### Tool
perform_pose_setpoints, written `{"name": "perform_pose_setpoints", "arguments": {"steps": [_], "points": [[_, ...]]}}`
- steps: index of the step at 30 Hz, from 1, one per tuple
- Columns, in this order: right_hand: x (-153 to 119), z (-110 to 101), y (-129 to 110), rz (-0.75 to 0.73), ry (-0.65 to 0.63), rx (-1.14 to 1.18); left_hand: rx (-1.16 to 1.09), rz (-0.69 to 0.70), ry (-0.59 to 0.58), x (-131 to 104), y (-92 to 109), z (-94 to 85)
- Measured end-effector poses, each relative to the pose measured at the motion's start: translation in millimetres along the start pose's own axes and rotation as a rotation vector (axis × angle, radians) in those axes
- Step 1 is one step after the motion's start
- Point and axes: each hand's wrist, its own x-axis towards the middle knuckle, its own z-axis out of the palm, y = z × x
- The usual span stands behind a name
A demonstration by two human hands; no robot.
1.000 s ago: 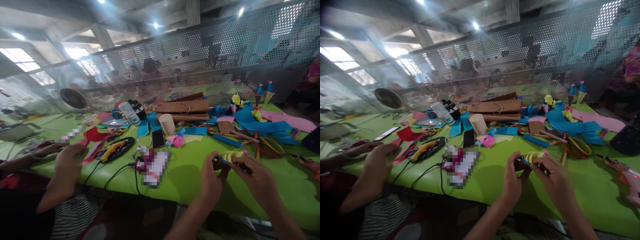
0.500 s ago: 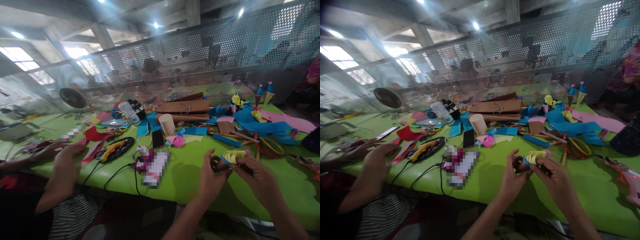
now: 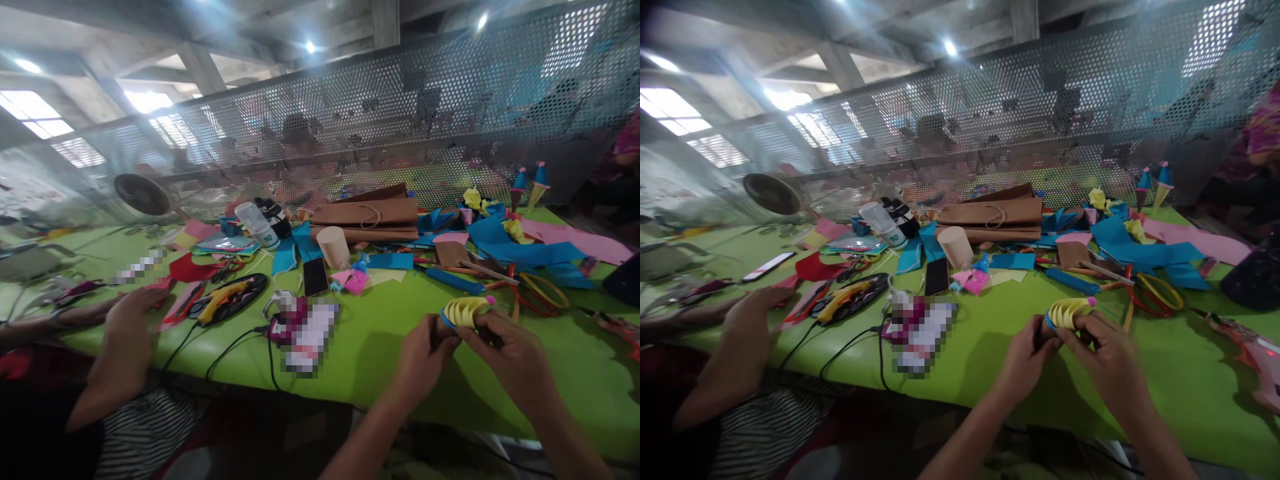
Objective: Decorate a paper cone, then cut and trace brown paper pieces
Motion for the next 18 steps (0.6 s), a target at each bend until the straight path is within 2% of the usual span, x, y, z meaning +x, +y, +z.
{"name": "perform_pose_setpoints", "arguments": {"steps": [5, 9, 15, 18], "points": [[-4.0, -12.5, -5.2, -0.006, 0.044, 0.033, -0.356, -0.014, -0.084, 3.1, 1.9, -2.9], [-3.9, -19.9, -7.6, -0.027, 0.052, 0.037, -0.346, -0.088, -0.098, 1.8, 5.4, -7.9], [0.7, -13.3, -10.3, -0.076, 0.015, 0.060, -0.383, -0.101, -0.146, 0.2, -4.5, -6.5], [-0.4, -13.3, -9.5, -0.067, 0.025, 0.081, -0.463, -0.156, -0.098, 0.6, -11.8, -4.5]]}}
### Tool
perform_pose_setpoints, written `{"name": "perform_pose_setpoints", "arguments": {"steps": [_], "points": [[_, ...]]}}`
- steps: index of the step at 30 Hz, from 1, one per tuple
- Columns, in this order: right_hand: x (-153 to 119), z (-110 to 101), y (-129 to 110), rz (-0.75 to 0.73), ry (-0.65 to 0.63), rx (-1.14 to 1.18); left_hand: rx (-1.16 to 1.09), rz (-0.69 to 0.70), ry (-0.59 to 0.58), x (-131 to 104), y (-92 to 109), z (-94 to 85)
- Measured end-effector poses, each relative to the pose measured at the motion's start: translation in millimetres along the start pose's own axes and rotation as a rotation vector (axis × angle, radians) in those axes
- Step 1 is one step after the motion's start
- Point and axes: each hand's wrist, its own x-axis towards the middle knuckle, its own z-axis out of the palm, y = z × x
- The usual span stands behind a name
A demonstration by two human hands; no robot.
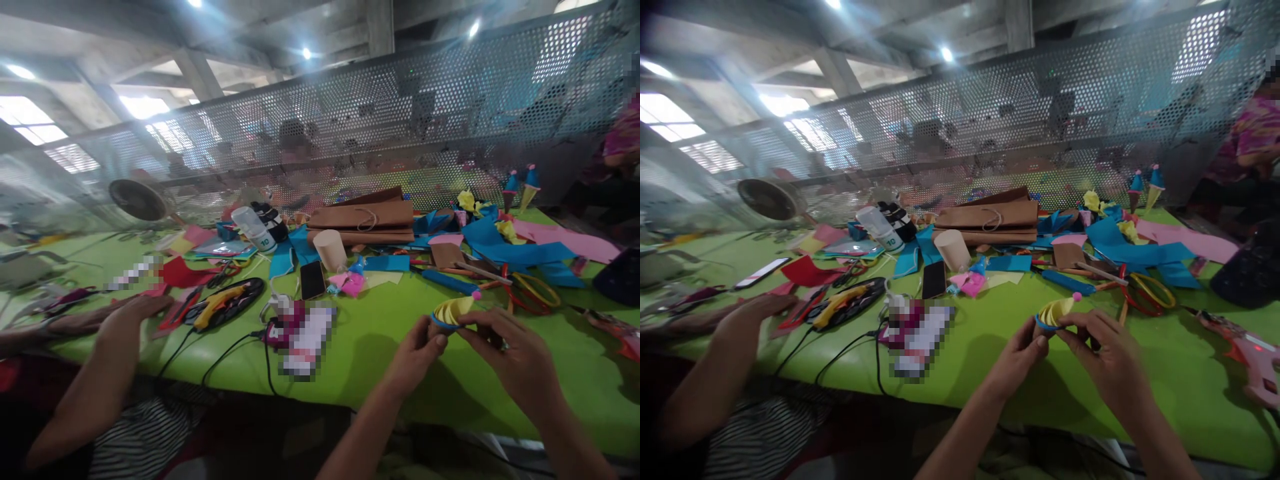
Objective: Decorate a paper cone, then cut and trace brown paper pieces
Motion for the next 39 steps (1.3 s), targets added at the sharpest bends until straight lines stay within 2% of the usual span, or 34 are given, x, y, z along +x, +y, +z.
{"name": "perform_pose_setpoints", "arguments": {"steps": [3, 6, 15, 25, 31, 39], "points": [[-1.7, -3.3, 3.6, 0.022, 0.025, 0.025, -0.114, -0.062, 0.056, 0.6, -3.6, -1.9], [-1.8, -4.9, 7.1, 0.025, 0.036, 0.066, -0.172, -0.085, 0.022, 0.0, -3.0, -3.1], [-0.1, 11.6, 4.4, 0.063, 0.107, 0.172, -0.145, -0.065, -0.013, -3.6, 0.6, -1.7], [0.5, 13.4, 2.3, 0.073, 0.069, 0.190, -0.129, -0.085, -0.045, -2.9, -2.4, -2.3], [2.5, 15.6, -3.6, 0.024, 0.068, 0.124, -0.154, -0.102, 0.054, -1.7, -6.6, -2.7], [-3.0, 17.2, 2.9, -0.033, 0.087, 0.069, -0.167, -0.101, 0.096, -0.5, -5.5, -1.8]]}}
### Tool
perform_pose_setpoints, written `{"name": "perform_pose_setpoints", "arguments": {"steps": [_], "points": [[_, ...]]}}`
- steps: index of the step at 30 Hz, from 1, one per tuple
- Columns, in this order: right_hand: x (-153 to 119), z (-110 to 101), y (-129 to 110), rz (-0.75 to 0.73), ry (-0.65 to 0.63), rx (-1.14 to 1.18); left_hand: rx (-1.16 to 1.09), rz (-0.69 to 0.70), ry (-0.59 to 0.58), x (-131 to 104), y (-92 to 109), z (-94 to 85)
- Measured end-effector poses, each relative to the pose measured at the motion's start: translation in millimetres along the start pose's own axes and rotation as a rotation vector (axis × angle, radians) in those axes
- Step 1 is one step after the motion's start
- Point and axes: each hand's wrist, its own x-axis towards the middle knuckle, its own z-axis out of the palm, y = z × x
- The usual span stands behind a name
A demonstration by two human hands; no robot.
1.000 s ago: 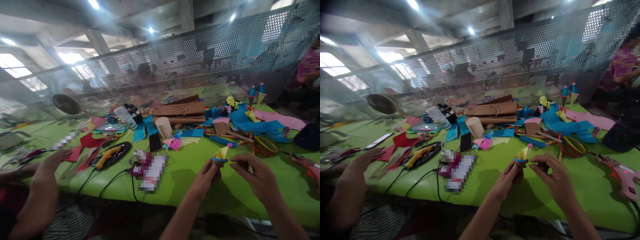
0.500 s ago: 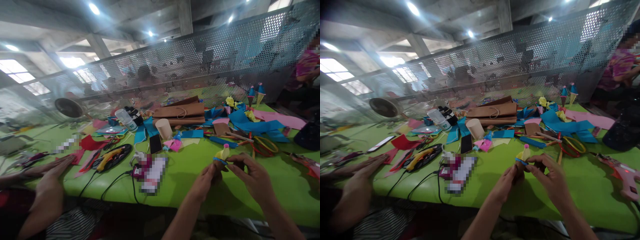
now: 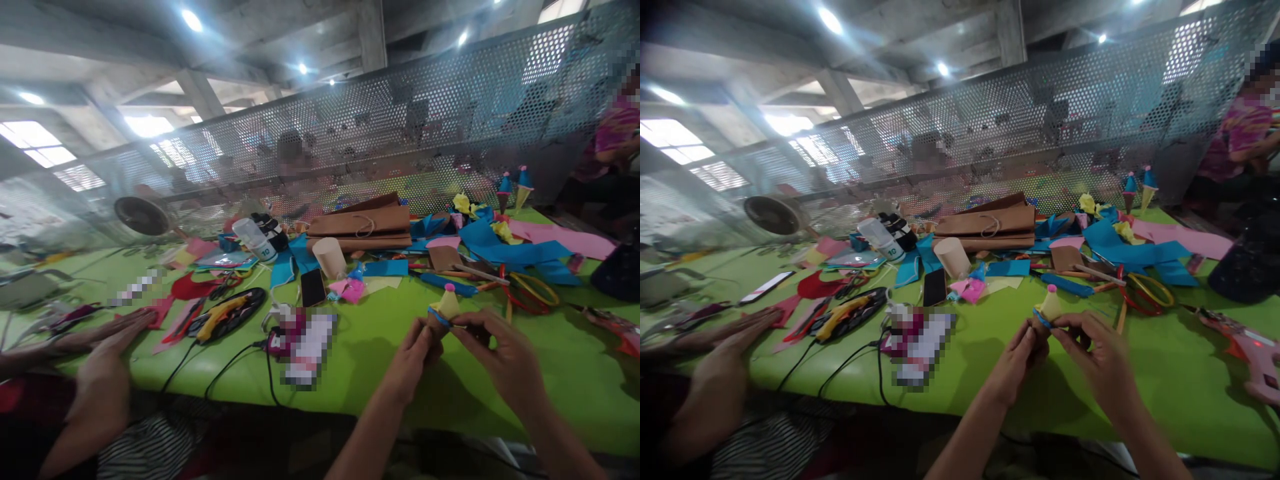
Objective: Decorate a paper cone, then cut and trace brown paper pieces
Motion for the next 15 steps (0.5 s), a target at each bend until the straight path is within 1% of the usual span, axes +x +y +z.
{"name": "perform_pose_setpoints", "arguments": {"steps": [4, 7, 9, 11, 15], "points": [[-2.4, 0.3, 1.0, -0.033, 0.000, -0.042, -0.023, -0.038, 0.056, 0.6, -0.4, 1.6], [-3.1, -3.6, 0.4, -0.043, 0.037, -0.045, -0.039, -0.063, 0.084, 1.1, 1.8, 3.5], [-3.5, -5.4, 0.5, -0.060, 0.047, -0.039, -0.038, -0.058, 0.082, 1.0, 3.6, 4.8], [-4.2, -4.7, 1.0, -0.076, 0.029, -0.031, -0.043, -0.046, 0.075, 0.5, 4.8, 6.0], [-6.0, 2.9, 1.5, -0.077, 0.006, -0.020, -0.058, -0.035, 0.059, -0.6, 5.1, 7.3]]}}
